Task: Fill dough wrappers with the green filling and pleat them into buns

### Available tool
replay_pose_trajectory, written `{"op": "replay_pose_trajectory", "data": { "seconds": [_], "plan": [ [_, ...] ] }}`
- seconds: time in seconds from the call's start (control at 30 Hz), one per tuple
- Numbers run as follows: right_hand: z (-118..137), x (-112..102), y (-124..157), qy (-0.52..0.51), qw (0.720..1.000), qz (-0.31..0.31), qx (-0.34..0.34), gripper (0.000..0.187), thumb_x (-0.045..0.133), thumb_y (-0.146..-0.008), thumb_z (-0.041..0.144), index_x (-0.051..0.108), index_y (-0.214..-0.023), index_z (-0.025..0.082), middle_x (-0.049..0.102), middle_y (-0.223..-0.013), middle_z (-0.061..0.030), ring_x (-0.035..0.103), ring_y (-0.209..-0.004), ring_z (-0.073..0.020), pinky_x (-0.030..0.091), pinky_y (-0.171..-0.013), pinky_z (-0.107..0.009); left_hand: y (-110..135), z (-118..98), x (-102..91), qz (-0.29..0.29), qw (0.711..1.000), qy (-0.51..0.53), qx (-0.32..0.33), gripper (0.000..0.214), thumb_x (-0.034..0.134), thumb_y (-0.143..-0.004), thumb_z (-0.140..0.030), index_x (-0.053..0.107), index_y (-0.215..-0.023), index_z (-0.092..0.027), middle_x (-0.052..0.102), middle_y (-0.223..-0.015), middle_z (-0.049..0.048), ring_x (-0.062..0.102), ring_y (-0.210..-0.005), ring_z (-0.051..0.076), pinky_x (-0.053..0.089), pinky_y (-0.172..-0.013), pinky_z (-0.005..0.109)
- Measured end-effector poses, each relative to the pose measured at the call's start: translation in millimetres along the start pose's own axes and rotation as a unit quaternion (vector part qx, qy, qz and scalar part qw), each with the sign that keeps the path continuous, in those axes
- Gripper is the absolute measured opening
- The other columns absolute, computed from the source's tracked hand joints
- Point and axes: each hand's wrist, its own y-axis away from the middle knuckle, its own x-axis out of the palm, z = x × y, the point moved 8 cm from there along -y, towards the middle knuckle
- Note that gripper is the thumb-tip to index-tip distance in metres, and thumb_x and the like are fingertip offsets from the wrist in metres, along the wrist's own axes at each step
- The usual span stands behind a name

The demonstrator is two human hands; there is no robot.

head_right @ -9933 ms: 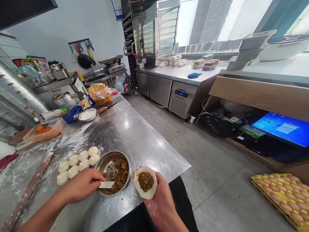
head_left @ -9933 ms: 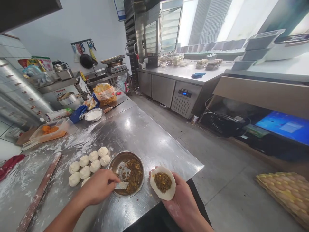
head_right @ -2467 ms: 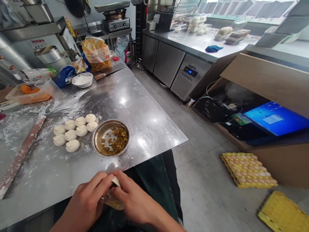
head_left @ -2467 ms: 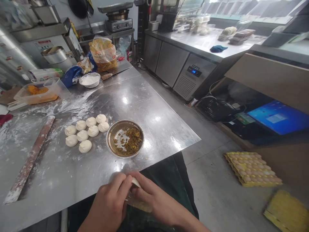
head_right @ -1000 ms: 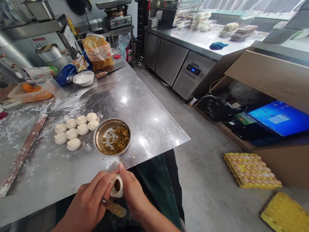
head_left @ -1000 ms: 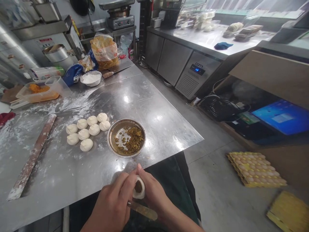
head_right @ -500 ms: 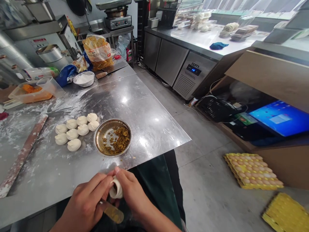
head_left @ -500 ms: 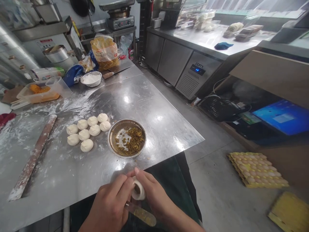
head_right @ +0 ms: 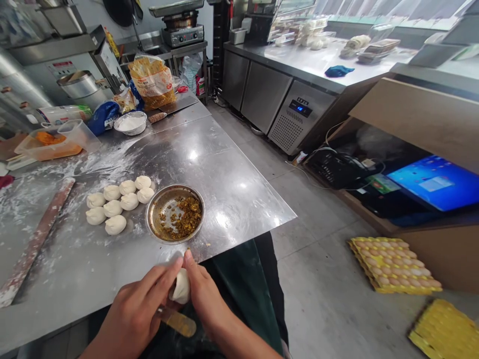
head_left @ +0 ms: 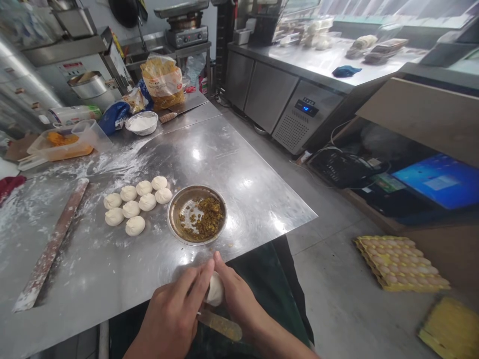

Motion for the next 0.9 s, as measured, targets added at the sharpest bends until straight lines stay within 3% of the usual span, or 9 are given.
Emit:
{"op": "replay_pose_trajectory", "data": {
  "seconds": [0.17,0.27,0.33,0.47,0.57,0.63,0.73,0.8,0.9],
  "plan": [
    [1.3,-0.3,-0.5,0.006,1.0,0.002,-0.004,0.06,0.059,-0.089,0.075,0.07,-0.084,0.017,0.063,-0.063,-0.0008,0.055,-0.053,-0.0146,0.044,-0.052,-0.028,-2.3,-0.2,-6.7,-0.023,0.999,0.041,-0.006,0.04,0.044,-0.095,-0.01,0.059,-0.132,-0.015,0.071,-0.107,0.0092,0.073,-0.087,0.016,0.061,-0.073,0.025],
    [4.2,-2.0,0.9,0.009,1.0,-0.014,-0.003,0.065,0.053,-0.092,0.077,0.068,-0.075,0.016,0.064,-0.064,-0.0029,0.058,-0.058,-0.0153,0.046,-0.058,-0.029,-4.5,-2.4,-6.7,-0.023,1.0,0.015,-0.001,0.051,0.043,-0.093,-0.006,0.054,-0.142,-0.014,0.071,-0.115,0.01,0.074,-0.09,0.015,0.059,-0.07,0.023],
    [6.2,0.7,1.4,0.011,1.0,0.004,-0.009,0.064,0.053,-0.093,0.076,0.07,-0.08,0.016,0.067,-0.071,-0.004,0.059,-0.063,-0.0154,0.047,-0.061,-0.028,-4.7,-2.9,-6.1,-0.02,1.0,0.003,0.003,0.052,0.043,-0.093,-0.005,0.053,-0.143,-0.014,0.071,-0.118,0.01,0.074,-0.093,0.016,0.059,-0.073,0.024],
    [3.8,2.9,0.2,0.018,1.0,0.023,-0.012,0.055,0.064,-0.089,0.071,0.068,-0.081,0.017,0.063,-0.067,-0.0007,0.055,-0.056,-0.0133,0.043,-0.053,-0.026,-2.1,-0.7,-7.6,-0.031,0.999,0.021,-0.005,0.037,0.047,-0.096,-0.011,0.061,-0.129,-0.014,0.072,-0.1,0.0077,0.072,-0.079,0.017,0.06,-0.068,0.027],
    [-0.5,-0.3,-1.5,0.014,1.0,0.007,-0.002,0.064,0.052,-0.093,0.075,0.067,-0.077,0.015,0.063,-0.062,-0.0028,0.058,-0.055,-0.0152,0.047,-0.054,-0.028,-1.8,-3.4,-8.7,-0.031,0.999,0.008,0.007,0.045,0.045,-0.095,-0.008,0.057,-0.138,-0.013,0.073,-0.107,0.009,0.073,-0.08,0.015,0.059,-0.068,0.025],
    [-3.3,0.3,-2.1,0.012,1.0,0.016,0.01,0.07,0.044,-0.094,0.079,0.07,-0.084,0.014,0.066,-0.064,-0.0046,0.061,-0.055,-0.0168,0.049,-0.055,-0.029,-2.1,-5.9,-11.3,-0.038,0.999,-0.001,0.021,0.046,0.045,-0.095,-0.007,0.056,-0.139,-0.012,0.073,-0.113,0.0104,0.074,-0.088,0.016,0.059,-0.071,0.024],
    [-5.1,2.1,-2.7,0.0,0.999,0.037,0.016,0.066,0.052,-0.091,0.078,0.071,-0.097,0.015,0.066,-0.065,-0.0025,0.057,-0.049,-0.0147,0.044,-0.046,-0.026,-1.9,-4.0,-13.9,-0.041,0.999,0.022,0.011,0.034,0.048,-0.097,-0.013,0.062,-0.128,-0.015,0.073,-0.102,0.0083,0.074,-0.082,0.016,0.06,-0.069,0.025],
    [-4.0,0.2,-3.5,0.0,1.0,0.03,0.004,0.061,0.058,-0.09,0.075,0.07,-0.089,0.015,0.065,-0.064,-0.0021,0.057,-0.049,-0.0142,0.042,-0.045,-0.025,-2.1,-2.9,-13.5,-0.032,0.999,0.034,0.003,0.034,0.048,-0.097,-0.014,0.062,-0.128,-0.014,0.073,-0.099,0.0075,0.072,-0.074,0.015,0.059,-0.066,0.024],
    [-2.9,-0.1,-4.0,0.019,0.999,0.029,-0.004,0.068,0.047,-0.094,0.078,0.068,-0.08,0.014,0.063,-0.06,-0.0042,0.059,-0.053,-0.016,0.046,-0.05,-0.027,-3.2,-6.6,-16.6,-0.042,0.999,0.002,0.022,0.045,0.045,-0.094,-0.007,0.057,-0.138,-0.012,0.073,-0.111,0.0104,0.074,-0.083,0.015,0.059,-0.07,0.022]
  ]
}}
